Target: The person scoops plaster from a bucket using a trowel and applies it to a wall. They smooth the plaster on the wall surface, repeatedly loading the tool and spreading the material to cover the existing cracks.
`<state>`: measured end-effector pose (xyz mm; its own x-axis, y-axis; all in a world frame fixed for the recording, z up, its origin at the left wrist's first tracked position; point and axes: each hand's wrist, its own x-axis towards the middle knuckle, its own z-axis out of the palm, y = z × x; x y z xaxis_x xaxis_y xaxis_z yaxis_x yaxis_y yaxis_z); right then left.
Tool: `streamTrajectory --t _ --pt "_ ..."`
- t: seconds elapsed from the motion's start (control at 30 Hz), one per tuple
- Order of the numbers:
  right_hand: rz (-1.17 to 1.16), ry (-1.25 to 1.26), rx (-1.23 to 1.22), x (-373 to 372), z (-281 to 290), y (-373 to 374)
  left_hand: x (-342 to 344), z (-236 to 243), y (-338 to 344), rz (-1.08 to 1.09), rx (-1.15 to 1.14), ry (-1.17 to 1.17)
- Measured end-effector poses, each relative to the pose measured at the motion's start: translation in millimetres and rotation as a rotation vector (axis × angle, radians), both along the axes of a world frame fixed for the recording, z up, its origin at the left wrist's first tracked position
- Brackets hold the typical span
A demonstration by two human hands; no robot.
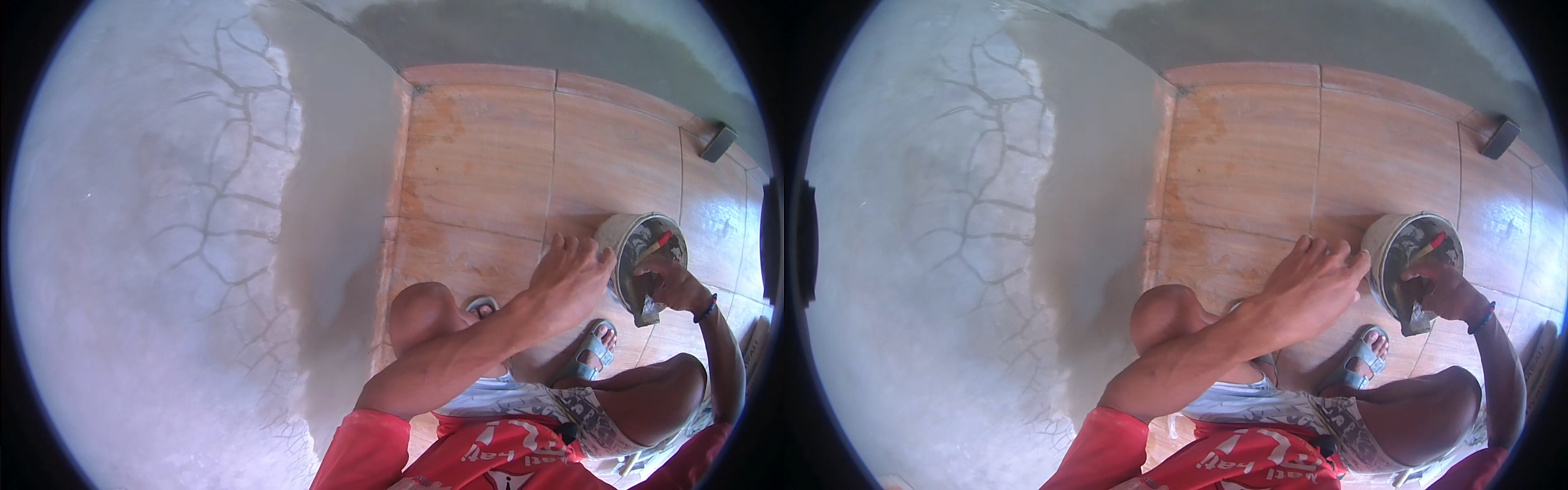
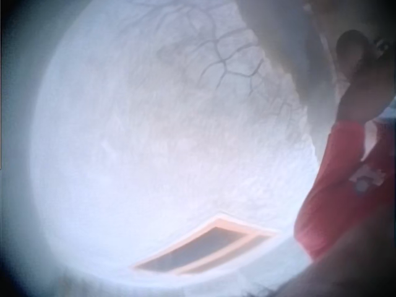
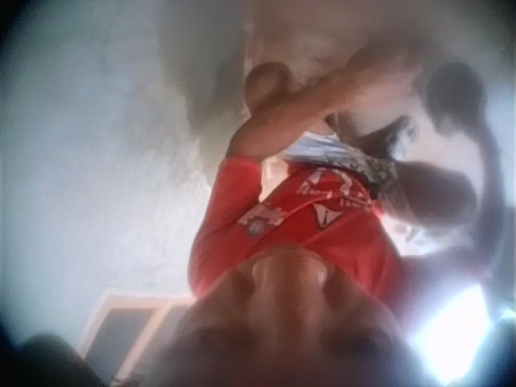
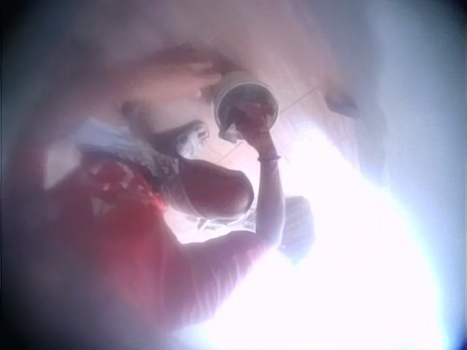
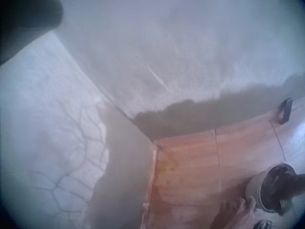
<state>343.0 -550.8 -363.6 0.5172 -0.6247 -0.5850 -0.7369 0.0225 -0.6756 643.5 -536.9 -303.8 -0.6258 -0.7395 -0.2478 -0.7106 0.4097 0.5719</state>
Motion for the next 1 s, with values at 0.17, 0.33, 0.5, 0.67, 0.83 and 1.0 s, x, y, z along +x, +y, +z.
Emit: streamTrajectory --t 0.17,0.33,0.5,0.67,0.83,1.0 --pt "-0.158 -0.038 0.096 -0.2 0.6 4.8 -4.4 -0.8 1.8 -0.009 -0.025 -0.018" --pt "-0.095 -0.066 -0.243 14.4 4.4 20.8 -3.2 -0.5 0.7 0.001 0.007 0.011" --pt "-0.255 -0.02 -0.29 16.9 18.4 22.3 -6.0 -2.8 3.7 -0.01 -0.005 -0.025" --pt "-0.061 0.014 -0.281 1.6 20.4 15.3 -7.3 3.5 0.1 0.01 0.04 0.025" --pt "-0.042 0.141 -0.244 5.5 24.3 13.8 -7.4 -4.3 3.8 -0.01 -0.045 0.009" --pt "-0.094 0.061 -0.355 11.3 19.2 16.0 -6.7 -3.7 3.7 -0.013 -0.045 -0.021"
